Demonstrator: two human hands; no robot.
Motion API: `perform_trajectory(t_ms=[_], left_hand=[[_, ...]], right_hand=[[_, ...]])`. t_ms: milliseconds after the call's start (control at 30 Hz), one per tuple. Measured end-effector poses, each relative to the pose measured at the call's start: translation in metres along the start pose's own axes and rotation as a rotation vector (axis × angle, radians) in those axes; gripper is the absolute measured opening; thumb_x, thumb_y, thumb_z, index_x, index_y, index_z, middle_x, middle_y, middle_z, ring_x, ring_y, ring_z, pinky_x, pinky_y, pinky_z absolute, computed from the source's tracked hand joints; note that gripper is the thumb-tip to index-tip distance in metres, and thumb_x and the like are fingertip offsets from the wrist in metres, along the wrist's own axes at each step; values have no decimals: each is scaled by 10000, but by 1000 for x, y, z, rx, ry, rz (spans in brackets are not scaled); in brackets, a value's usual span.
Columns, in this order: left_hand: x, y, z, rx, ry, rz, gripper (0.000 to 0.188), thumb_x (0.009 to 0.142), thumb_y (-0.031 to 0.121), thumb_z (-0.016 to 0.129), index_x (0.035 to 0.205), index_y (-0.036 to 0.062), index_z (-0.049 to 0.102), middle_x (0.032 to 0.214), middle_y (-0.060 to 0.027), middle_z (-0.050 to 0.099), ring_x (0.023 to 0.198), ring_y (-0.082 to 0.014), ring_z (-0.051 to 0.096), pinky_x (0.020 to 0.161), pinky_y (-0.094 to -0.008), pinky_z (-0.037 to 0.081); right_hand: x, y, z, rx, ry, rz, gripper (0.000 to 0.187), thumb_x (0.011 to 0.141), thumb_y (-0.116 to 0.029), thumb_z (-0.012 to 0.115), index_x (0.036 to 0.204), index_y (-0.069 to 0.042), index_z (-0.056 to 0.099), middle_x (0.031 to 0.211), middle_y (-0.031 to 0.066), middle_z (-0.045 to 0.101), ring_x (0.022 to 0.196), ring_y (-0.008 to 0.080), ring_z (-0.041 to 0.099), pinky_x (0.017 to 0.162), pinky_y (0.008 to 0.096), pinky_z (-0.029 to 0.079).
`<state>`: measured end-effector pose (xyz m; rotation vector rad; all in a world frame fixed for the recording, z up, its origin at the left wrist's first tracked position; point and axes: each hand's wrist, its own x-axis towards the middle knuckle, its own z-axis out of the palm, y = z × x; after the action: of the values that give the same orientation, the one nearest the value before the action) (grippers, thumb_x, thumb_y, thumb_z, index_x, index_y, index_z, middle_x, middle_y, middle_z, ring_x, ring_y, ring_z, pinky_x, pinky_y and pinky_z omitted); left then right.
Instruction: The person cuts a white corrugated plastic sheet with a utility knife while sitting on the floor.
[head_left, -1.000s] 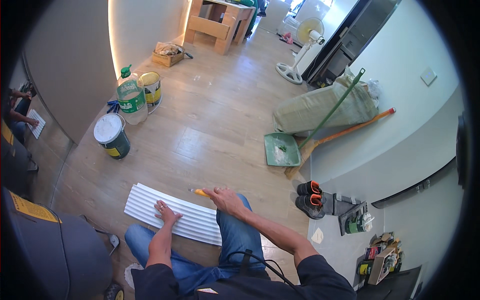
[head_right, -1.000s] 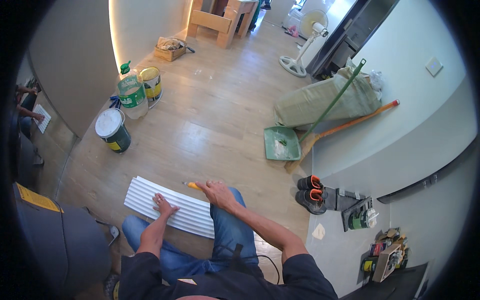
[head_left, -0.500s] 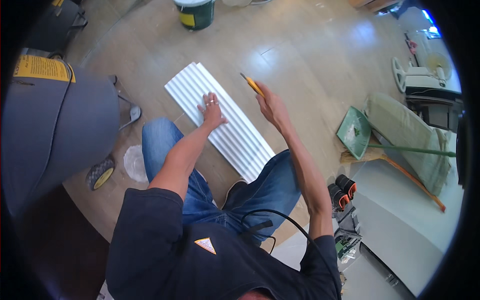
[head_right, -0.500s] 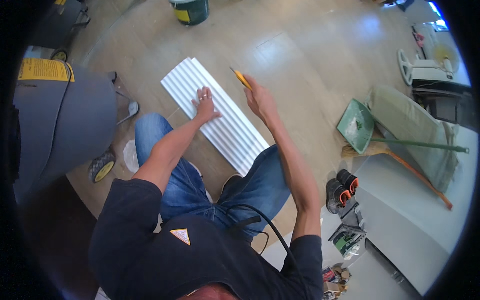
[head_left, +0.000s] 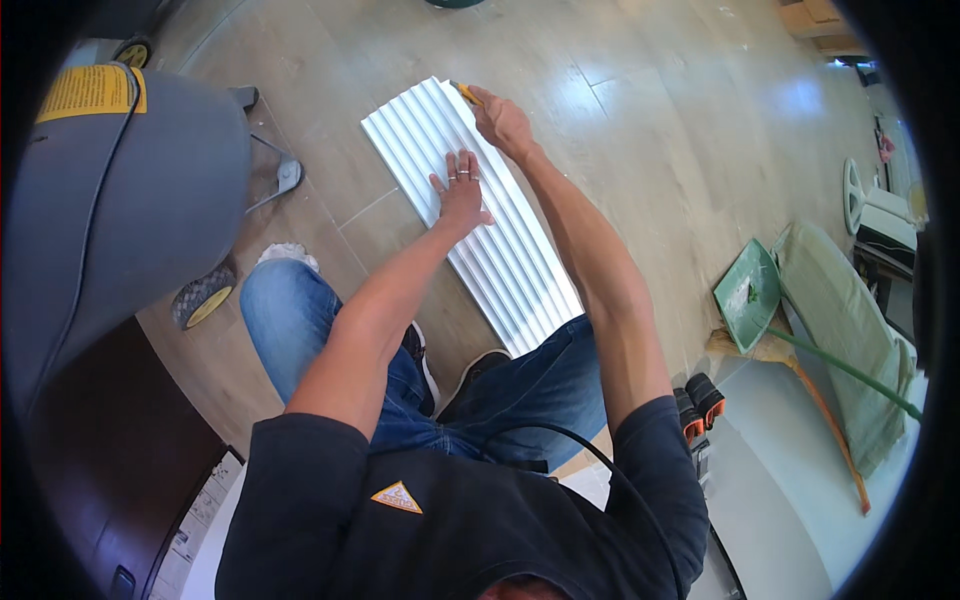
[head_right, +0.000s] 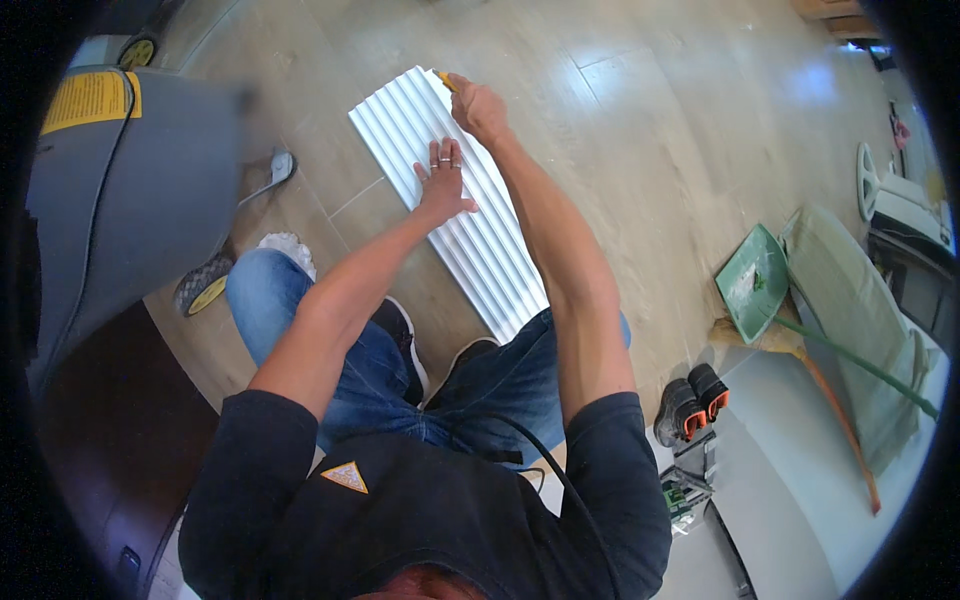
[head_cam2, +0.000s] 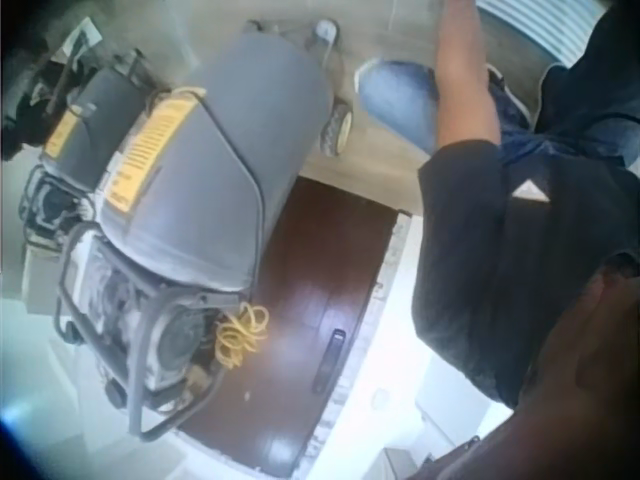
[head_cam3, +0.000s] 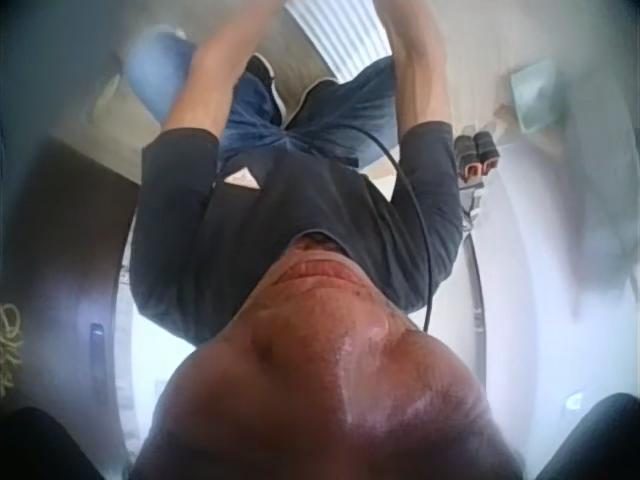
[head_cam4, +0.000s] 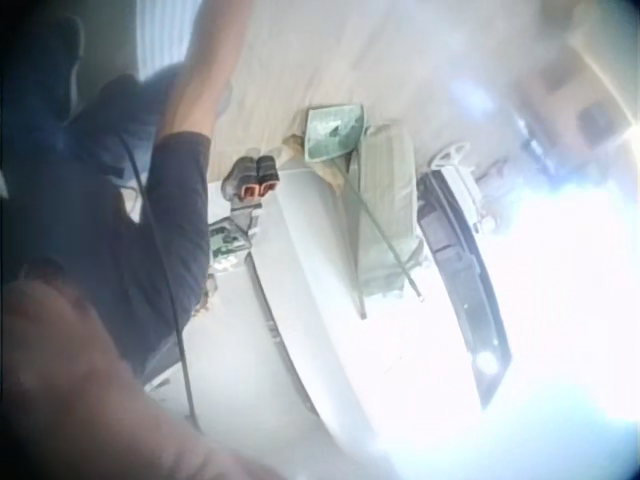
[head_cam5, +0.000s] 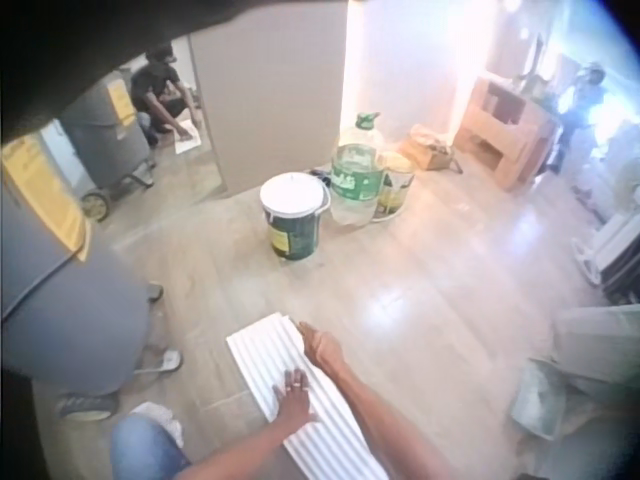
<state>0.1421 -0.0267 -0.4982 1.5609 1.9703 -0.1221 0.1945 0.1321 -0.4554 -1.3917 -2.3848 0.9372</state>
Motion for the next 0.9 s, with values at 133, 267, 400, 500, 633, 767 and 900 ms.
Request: perform_trajectory(t_ms=[133,267,400,500,633,767,900], left_hand=[[1,-1,-1,16,-3,-9,1373,640,459,896,1576,-2,4,1661,-163,-5,1528,-409,-13,1116,-754,168],[0,4,-3,9,-18,-11,1351,649,439,897,1575,-2,18,1659,-168,0,1527,-411,-16,1118,-757,165],[-1,-2,-3,10,-4,-5,1342,649,424,900,1570,-11,25,1655,-176,7,1526,-412,-19,1117,-760,164],[0,0,-3,15,-5,-10,1345,647,425,901,1568,-13,24,1652,-183,16,1526,-413,-14,1117,-760,165],[-1,-1,-3,-5,-4,-9,1340,645,411,903,1568,-12,29,1651,-187,23,1525,-416,-5,1117,-762,161],[-1,1,-5,-9,-7,-8,1335,640,401,906,1566,-12,38,1651,-190,30,1525,-418,0,1116,-763,160],[-1,1,-5,-13,5,-6,1340,633,401,910,1567,-9,41,1652,-186,34,1524,-419,5,1116,-763,165]], right_hand=[[15,-1,12,-7,-17,-5,399,937,-237,532,1327,-191,602,992,235,709,916,420,684,819,518,545],[21,1,15,-29,-54,20,402,943,-238,533,1335,-190,606,1018,231,705,937,416,679,845,504,540],[21,-6,16,-17,-83,24,408,945,-237,534,1342,-180,605,1049,236,700,954,421,673,857,507,534],[19,-5,17,6,-83,34,417,944,-236,538,1352,-179,597,1046,241,699,953,427,673,858,512,533],[22,-7,17,4,-101,43,420,943,-236,538,1355,-176,596,1044,243,699,955,425,673,857,510,534],[25,-7,16,-5,-107,55,423,934,-228,542,1348,-170,601,1041,247,698,954,423,674,855,511,535],[30,-12,14,-48,-135,64,437,909,-158,523,1331,-216,618,1071,217,708,992,388,690,872,484,545]])
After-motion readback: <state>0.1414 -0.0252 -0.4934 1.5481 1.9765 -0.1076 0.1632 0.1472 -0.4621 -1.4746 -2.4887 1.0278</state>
